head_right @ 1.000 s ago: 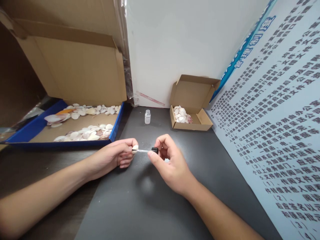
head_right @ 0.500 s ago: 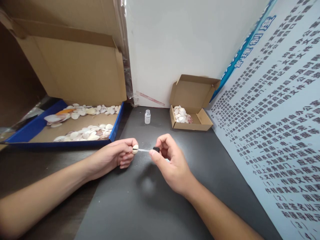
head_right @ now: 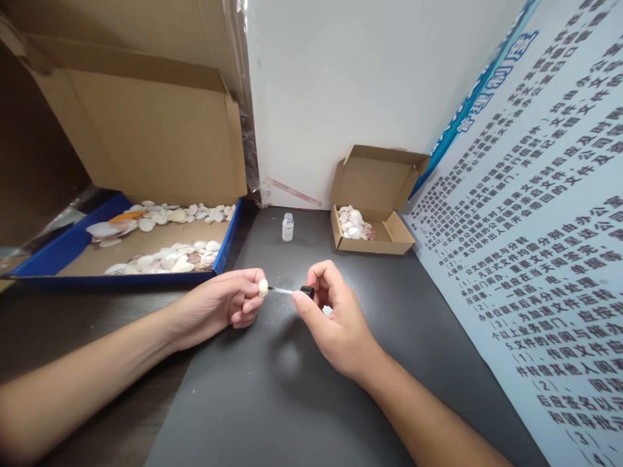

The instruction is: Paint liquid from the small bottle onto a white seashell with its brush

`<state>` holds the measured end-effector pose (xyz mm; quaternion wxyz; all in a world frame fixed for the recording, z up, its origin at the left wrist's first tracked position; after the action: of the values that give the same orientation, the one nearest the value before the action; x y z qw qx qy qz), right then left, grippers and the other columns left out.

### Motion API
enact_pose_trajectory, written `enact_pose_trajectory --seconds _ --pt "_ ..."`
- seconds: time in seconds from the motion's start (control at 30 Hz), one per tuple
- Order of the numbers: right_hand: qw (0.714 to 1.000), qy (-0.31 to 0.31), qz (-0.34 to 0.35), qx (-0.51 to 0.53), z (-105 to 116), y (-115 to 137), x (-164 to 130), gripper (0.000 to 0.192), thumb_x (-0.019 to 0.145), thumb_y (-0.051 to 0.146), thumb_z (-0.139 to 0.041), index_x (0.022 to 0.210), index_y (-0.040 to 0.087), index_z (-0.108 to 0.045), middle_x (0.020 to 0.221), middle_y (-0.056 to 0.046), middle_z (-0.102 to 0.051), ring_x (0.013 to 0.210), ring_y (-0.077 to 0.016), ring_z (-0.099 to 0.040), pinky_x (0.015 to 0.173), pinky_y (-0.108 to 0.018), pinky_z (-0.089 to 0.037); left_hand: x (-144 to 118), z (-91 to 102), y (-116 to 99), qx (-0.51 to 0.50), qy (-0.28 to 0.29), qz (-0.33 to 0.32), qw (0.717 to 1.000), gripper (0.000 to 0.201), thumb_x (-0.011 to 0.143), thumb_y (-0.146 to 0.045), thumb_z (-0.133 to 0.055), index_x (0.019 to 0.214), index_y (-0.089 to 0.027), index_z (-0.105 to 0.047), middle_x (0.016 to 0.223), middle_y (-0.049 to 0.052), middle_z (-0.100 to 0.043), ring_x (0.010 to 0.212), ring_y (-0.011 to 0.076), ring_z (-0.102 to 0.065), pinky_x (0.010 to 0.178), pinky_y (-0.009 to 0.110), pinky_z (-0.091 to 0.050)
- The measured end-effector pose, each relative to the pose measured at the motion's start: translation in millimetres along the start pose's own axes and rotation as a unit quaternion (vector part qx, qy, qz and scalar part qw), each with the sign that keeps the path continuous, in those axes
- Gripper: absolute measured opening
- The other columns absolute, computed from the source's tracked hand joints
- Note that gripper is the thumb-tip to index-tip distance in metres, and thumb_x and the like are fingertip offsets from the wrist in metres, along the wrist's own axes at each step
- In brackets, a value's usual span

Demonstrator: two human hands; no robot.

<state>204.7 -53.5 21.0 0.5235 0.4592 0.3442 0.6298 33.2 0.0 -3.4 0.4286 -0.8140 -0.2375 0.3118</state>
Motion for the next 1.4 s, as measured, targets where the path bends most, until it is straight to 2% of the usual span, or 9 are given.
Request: enact_pose_trajectory --seconds 0.17,0.33,0.67,0.77,0.93,1.03,1.17,1.3,1.4 --pt "1.0 0.016 -0.006 -0.024 -1.8 -0.6 -0.8 0.015 0.09 0.025 -0.057 0.088 0.024 -0.043 0.069 0.007 -0.039 0.058 -0.012 -0.039 0.056 -0.027 -0.035 0.1 -0.6 -0.8 -0.005 0.006 -0.001 1.0 0.009 0.083 -0.02 -0.058 0.077 -0.018 -0.052 0.06 -0.004 -0.05 0.047 0.0068 -0.037 0.048 0.021 -0.028" --pt "0.999 0.016 -0.001 0.03 -1.6 0.7 -1.2 0.012 0.093 0.029 -0.054 0.09 0.024 -0.043 0.07 0.007 -0.041 0.058 -0.0116 -0.04 0.056 -0.027 -0.035 0.5 0.3 -0.1 -0.005 0.002 0.0 1.0 0.008 0.083 -0.019 -0.057 0.078 -0.018 -0.052 0.059 -0.004 -0.051 0.047 0.0067 -0.038 0.048 0.021 -0.028" --pt "1.0 0.012 -0.002 0.005 -1.9 0.7 -1.6 0.014 0.091 0.027 -0.056 0.089 0.024 -0.043 0.07 0.006 -0.042 0.058 -0.0119 -0.042 0.056 -0.027 -0.037 -0.4 -0.7 -0.6 -0.008 0.009 -0.003 1.0 0.01 0.084 -0.021 -0.057 0.076 -0.018 -0.051 0.06 -0.003 -0.052 0.046 0.0069 -0.038 0.048 0.021 -0.028" --pt "0.999 0.009 0.001 -0.032 -1.8 2.1 -1.5 0.015 0.089 0.024 -0.058 0.087 0.024 -0.044 0.069 0.006 -0.041 0.059 -0.012 -0.041 0.055 -0.027 -0.036 -0.5 0.1 -0.6 -0.013 0.01 -0.002 1.0 0.01 0.084 -0.022 -0.057 0.077 -0.017 -0.052 0.057 -0.004 -0.047 0.046 0.006 -0.032 0.047 0.02 -0.023" --pt "1.0 -0.003 0.012 0.014 -0.5 2.9 -1.5 0.014 0.091 0.027 -0.056 0.088 0.024 -0.043 0.068 0.007 -0.041 0.057 -0.0116 -0.042 0.054 -0.027 -0.037 -0.4 0.2 -1.1 -0.027 0.013 -0.008 1.0 0.015 0.084 -0.024 -0.062 0.075 -0.017 -0.052 0.055 -0.007 -0.037 0.048 0.0058 -0.025 0.047 0.02 -0.019" --pt "1.0 0.003 0.008 -0.019 -0.3 2.1 -1.4 0.015 0.088 0.025 -0.058 0.086 0.024 -0.043 0.068 0.007 -0.041 0.057 -0.0116 -0.04 0.054 -0.027 -0.035 -0.1 -0.1 -1.4 -0.029 0.008 -0.012 0.999 0.018 0.084 -0.024 -0.063 0.073 -0.017 -0.051 0.055 -0.007 -0.035 0.048 0.0059 -0.024 0.048 0.02 -0.019" --pt "1.0 -0.003 0.01 0.02 0.6 2.2 -1.6 0.013 0.092 0.028 -0.055 0.088 0.025 -0.042 0.068 0.007 -0.042 0.057 -0.0117 -0.043 0.055 -0.027 -0.037 0.3 -0.2 -1.4 -0.03 0.006 -0.016 0.999 0.019 0.085 -0.024 -0.064 0.073 -0.017 -0.051 0.055 -0.007 -0.035 0.049 0.0063 -0.022 0.048 0.021 -0.018" --pt "0.999 0.003 0.017 -0.028 -0.2 3.7 -1.9 0.015 0.089 0.024 -0.058 0.086 0.024 -0.044 0.067 0.007 -0.041 0.057 -0.0118 -0.041 0.054 -0.027 -0.035 0.7 0.6 -1.7 -0.033 -0.001 -0.02 0.999 0.018 0.085 -0.025 -0.065 0.074 -0.016 -0.053 0.054 -0.008 -0.033 0.05 0.0065 -0.019 0.048 0.021 -0.017" --pt "1.0 -0.004 0.031 -0.004 0.2 5.2 -2.1 0.014 0.09 0.026 -0.056 0.086 0.024 -0.043 0.069 0.006 -0.042 0.056 -0.0114 -0.043 0.053 -0.026 -0.037 0.7 1.2 -1.4 -0.037 -0.006 -0.019 0.999 0.02 0.084 -0.025 -0.066 0.073 -0.017 -0.052 0.054 -0.008 -0.033 0.05 0.0067 -0.019 0.048 0.021 -0.017"
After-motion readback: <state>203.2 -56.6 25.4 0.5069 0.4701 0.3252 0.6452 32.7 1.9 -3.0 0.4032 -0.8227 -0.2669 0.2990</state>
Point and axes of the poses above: each hand's wrist, its own x-axis towards the middle knuckle, its own z-axis out of the back of the hand, y = z × x, the point moved 4 cm from there along x, towards the middle knuckle
